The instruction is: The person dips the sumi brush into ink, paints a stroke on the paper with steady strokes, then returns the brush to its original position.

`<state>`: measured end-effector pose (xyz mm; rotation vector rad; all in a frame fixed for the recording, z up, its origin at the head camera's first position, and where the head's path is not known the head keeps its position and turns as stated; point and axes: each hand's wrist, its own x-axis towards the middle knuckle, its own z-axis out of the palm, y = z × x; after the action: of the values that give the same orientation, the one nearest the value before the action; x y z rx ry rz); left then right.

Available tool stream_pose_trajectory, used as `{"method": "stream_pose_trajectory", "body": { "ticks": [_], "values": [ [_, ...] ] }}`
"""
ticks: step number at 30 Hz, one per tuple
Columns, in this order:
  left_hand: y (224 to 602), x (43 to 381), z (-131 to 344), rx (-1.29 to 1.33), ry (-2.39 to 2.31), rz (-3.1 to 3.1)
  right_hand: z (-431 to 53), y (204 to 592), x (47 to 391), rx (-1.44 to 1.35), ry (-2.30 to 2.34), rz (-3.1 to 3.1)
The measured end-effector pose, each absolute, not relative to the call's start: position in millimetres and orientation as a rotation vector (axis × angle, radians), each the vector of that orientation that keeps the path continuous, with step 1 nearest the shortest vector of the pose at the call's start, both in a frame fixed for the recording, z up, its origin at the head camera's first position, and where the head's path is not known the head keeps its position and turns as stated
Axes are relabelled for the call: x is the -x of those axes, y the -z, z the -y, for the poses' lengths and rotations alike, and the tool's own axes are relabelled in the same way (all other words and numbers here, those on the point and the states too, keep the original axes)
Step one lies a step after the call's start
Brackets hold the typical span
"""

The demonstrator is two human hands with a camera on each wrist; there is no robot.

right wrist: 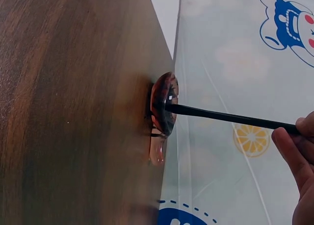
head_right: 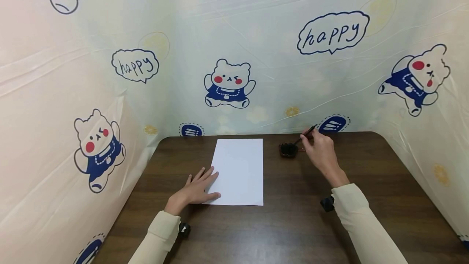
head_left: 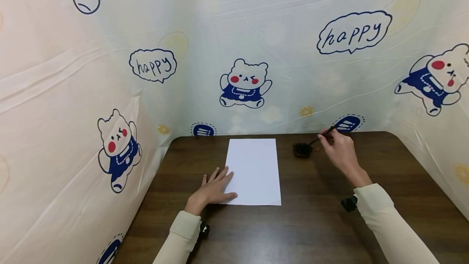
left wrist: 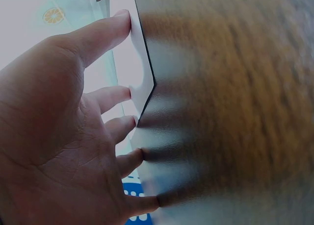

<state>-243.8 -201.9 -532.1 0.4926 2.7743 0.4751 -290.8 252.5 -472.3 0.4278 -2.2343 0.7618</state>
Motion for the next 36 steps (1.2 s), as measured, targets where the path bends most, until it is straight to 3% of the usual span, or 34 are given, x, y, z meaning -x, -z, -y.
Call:
{"method": "stream_pose_trajectory", "body": {
  "ticks": [36],
  "values": [
    [525.7,240.5,201.3,-0.488,-0.460,-2.770,-252.0,459.2,288.2,-0.454,-0.701,2.234]
  ]
}}
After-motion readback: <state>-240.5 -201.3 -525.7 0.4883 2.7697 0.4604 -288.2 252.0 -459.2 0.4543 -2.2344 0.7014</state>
